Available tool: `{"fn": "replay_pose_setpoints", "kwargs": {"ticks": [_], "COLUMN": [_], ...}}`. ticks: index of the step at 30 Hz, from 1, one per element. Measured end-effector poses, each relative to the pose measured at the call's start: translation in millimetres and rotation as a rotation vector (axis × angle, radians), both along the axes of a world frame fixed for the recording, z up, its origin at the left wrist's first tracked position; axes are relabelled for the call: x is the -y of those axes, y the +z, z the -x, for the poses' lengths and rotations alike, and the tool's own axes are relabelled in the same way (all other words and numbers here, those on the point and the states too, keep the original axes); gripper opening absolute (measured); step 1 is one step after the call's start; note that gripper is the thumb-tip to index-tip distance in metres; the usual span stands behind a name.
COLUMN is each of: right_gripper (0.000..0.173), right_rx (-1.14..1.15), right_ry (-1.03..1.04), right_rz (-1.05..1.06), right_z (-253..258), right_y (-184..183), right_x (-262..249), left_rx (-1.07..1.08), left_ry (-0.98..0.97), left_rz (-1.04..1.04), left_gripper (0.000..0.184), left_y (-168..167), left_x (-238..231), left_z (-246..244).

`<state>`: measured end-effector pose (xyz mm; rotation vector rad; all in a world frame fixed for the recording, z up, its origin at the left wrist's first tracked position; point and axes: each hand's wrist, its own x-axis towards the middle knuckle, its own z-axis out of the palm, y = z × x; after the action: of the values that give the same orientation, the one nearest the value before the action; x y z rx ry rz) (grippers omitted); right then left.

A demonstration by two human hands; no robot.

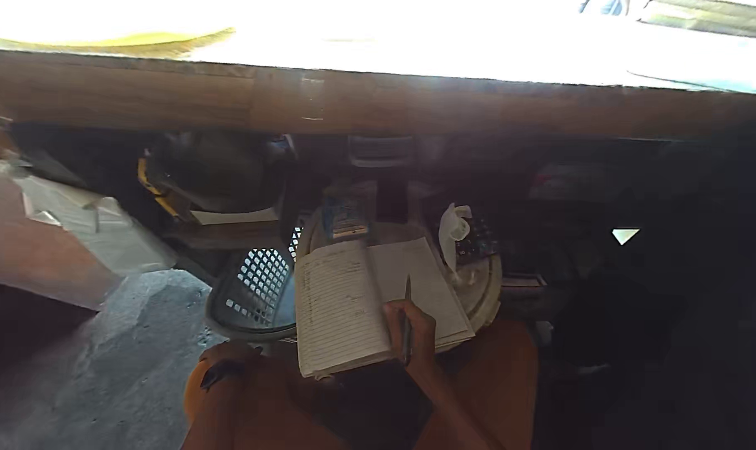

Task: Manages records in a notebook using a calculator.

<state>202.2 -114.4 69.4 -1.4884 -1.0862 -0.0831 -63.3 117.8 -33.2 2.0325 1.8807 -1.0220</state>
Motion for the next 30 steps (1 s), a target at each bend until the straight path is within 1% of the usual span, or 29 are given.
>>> {"fn": "replay_pose_setpoints", "kwargs": {"ticks": [7,13,15,17,20,22,24,26,27,28,29,30], "right_gripper": [0.019,0.018,0.018,0.021,0.028,0.044,0.066,0.082,0.086,0.084,0.076,0.07], "right_rx": [0.024,0.058,0.066,0.13,0.173,0.124,0.067,0.069,0.071,0.065,0.05,0.053], "right_ry": [-0.022,-0.008,0.037,0.101,0.147,0.123,-0.006,-0.145,-0.2,-0.249,-0.287,-0.321], "right_rz": [-0.008,0.009,0.083,0.181,0.282,0.409,0.61,0.794,0.854,0.888,0.895,0.903], "right_z": [0.5,-0.6,-3.0,-9.9,-30.9,-55.0,-78.4,-98.6,-107.6,-113.9,-118.2,-120.8], "right_y": [-1.6,-1.0,11.1,40.9,88.7,108.6,114.9,107.3,101.1,95.7,89.5,82.6], "right_x": [-0.7,0.9,0.7,-6.3,-46.1,-93.8,-149.7,-193.2,-207.1,-216.0,-222.3,-227.2], "left_rx": [-0.028,0.035,0.04,0.033,0.037,0.046,0.099,0.124,0.098,0.077,0.095,0.132], "left_ry": [0.009,0.025,0.018,0.018,0.018,0.014,0.015,-0.001,-0.03,-0.055,-0.04,-0.018], "left_rz": [-0.018,0.008,0.001,0.003,0.004,0.007,-0.001,0.0,0.025,0.045,0.054,0.043], "left_gripper": [0.076,0.072,0.073,0.074,0.073,0.073,0.07,0.069,0.071,0.072,0.071,0.069], "left_y": [-4.6,1.8,-0.3,-2.8,-7.4,-9.9,-13.3,-13.1,-8.4,-2.7,3.1,0.1], "left_x": [-0.2,0.2,-1.3,-3.6,-5.6,-6.5,-6.3,-6.5,-7.1,-6.6,-4.8,-5.0], "left_z": [-3.6,-3.8,-3.2,-3.9,-4.9,-3.9,2.1,6.6,5.5,4.3,4.0,8.4]}}
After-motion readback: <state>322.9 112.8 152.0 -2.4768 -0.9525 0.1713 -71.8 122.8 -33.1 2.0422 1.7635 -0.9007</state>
